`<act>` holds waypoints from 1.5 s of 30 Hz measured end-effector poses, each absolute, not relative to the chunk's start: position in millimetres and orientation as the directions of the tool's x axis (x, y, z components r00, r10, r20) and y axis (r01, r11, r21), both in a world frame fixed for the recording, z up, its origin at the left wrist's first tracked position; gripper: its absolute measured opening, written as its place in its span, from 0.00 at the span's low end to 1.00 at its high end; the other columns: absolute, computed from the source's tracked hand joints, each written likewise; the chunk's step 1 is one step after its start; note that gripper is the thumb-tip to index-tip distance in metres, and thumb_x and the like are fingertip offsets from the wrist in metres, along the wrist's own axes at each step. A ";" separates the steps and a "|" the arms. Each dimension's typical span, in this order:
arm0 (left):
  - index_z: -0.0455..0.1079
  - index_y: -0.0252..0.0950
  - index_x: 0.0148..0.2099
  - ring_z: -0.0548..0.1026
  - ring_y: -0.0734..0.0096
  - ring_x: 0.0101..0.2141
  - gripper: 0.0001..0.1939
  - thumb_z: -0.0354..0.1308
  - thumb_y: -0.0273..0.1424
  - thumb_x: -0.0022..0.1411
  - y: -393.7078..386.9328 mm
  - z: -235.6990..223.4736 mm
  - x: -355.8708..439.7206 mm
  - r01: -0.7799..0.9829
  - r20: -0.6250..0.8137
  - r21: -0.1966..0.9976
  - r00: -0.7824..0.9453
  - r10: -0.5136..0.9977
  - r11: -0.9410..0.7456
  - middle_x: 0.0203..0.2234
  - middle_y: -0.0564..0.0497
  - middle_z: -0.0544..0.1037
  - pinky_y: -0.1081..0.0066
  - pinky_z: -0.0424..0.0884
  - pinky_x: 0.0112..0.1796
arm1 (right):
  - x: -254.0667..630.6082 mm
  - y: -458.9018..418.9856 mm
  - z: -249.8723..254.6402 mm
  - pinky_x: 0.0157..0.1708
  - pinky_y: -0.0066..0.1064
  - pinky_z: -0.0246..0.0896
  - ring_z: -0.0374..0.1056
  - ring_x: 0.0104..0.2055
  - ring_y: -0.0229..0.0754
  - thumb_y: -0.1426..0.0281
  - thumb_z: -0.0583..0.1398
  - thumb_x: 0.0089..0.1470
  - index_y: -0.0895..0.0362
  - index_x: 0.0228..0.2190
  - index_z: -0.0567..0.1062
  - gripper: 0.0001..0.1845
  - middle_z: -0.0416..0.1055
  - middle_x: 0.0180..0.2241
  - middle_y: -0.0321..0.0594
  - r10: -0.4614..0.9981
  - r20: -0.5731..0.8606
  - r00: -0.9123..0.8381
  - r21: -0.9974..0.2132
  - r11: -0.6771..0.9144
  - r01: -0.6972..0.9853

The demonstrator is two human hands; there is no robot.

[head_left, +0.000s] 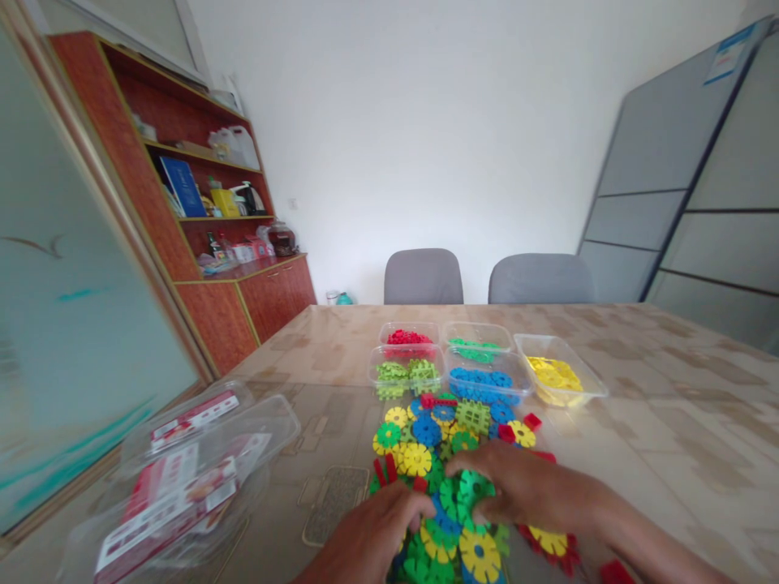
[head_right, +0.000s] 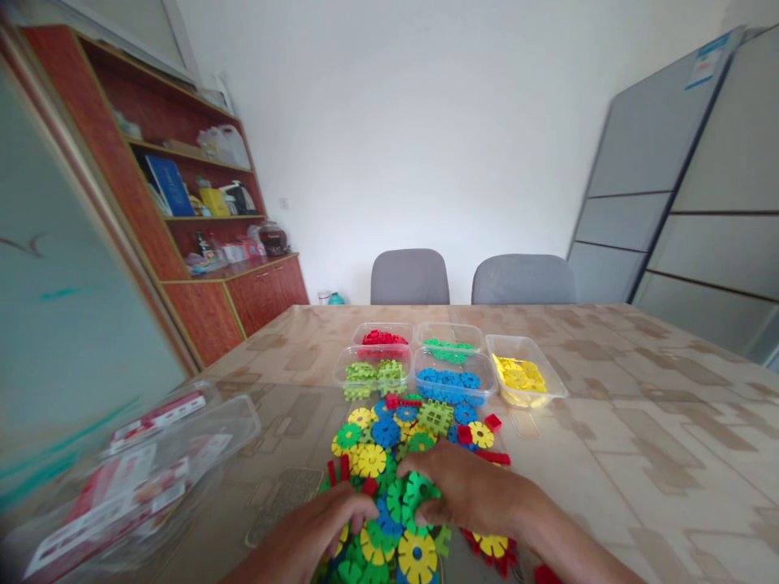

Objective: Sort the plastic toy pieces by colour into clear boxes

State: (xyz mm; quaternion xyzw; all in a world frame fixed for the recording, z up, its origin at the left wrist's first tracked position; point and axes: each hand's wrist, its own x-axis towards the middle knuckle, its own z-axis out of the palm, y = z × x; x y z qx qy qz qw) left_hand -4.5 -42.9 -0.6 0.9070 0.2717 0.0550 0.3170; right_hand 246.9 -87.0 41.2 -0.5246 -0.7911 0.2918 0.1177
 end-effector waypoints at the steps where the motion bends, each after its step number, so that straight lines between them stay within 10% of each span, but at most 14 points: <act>1: 0.61 0.42 0.49 0.64 0.71 0.29 0.28 0.67 0.27 0.47 -42.6 -3.8 -4.9 0.447 -0.058 0.615 0.847 0.529 -0.649 0.37 0.54 0.69 0.75 0.60 0.31 | 246.0 -87.3 40.4 0.44 0.36 0.62 0.68 0.46 0.48 0.71 0.64 0.49 0.50 0.48 0.72 0.22 0.73 0.44 0.40 0.900 -0.118 -0.419 -0.579 0.281 0.766; 7: 0.62 0.43 0.52 0.61 0.75 0.25 0.28 0.63 0.25 0.47 -44.0 -7.8 -5.3 0.430 -0.062 0.714 0.825 0.562 -0.552 0.29 0.58 0.65 0.76 0.57 0.29 | 248.3 -87.1 49.5 0.39 0.33 0.61 0.68 0.42 0.47 0.68 0.63 0.52 0.54 0.41 0.74 0.12 0.74 0.39 0.40 0.928 -0.050 -0.368 -0.559 0.280 0.781; 12: 0.67 0.38 0.34 0.58 0.76 0.23 0.10 0.59 0.24 0.46 -44.5 6.4 -2.4 0.393 -0.057 0.824 0.774 0.630 -0.409 0.21 0.60 0.59 0.76 0.51 0.25 | 248.6 -84.6 56.1 0.30 0.29 0.58 0.66 0.33 0.42 0.64 0.61 0.54 0.57 0.31 0.73 0.08 0.70 0.30 0.36 0.931 -0.016 -0.365 -0.570 0.291 0.769; 19: 0.62 0.36 0.31 0.59 0.76 0.24 0.08 0.57 0.28 0.47 -36.7 9.2 1.9 0.180 -0.002 0.965 0.734 0.679 -0.192 0.22 0.58 0.64 0.77 0.53 0.25 | 240.6 -86.1 41.7 0.18 0.21 0.55 0.63 0.23 0.32 0.58 0.59 0.55 0.55 0.36 0.68 0.14 0.63 0.29 0.31 0.919 -0.168 -0.357 -0.830 0.064 0.555; 28: 0.60 0.37 0.32 0.64 0.77 0.25 0.13 0.52 0.17 0.44 -28.8 -3.7 26.1 0.233 0.077 0.918 0.691 0.719 -0.322 0.22 0.60 0.64 0.79 0.58 0.26 | 224.9 -89.0 36.1 0.21 0.20 0.52 0.66 0.25 0.31 0.52 0.49 0.62 0.55 0.39 0.64 0.19 0.62 0.33 0.33 0.864 -0.132 -0.485 -0.921 0.074 0.382; 38: 0.62 0.38 0.45 0.70 0.73 0.30 0.20 0.54 0.19 0.48 -19.9 -1.7 15.1 0.261 0.156 0.869 0.662 0.733 -0.421 0.32 0.55 0.70 0.76 0.64 0.31 | 233.6 -82.2 36.0 0.21 0.22 0.55 0.63 0.22 0.33 0.68 0.55 0.56 0.55 0.37 0.67 0.06 0.63 0.26 0.30 0.933 -0.071 -0.352 -0.833 0.139 0.536; 45: 0.62 0.40 0.51 0.72 0.70 0.35 0.17 0.51 0.24 0.59 -15.1 -4.5 -0.2 0.248 0.256 0.828 0.629 0.734 -0.502 0.38 0.51 0.72 0.73 0.67 0.36 | 306.7 -23.7 59.0 0.18 0.25 0.52 0.59 0.17 0.35 0.65 0.57 0.56 0.57 0.30 0.69 0.08 0.64 0.14 0.27 0.994 0.089 0.067 -0.791 0.030 0.611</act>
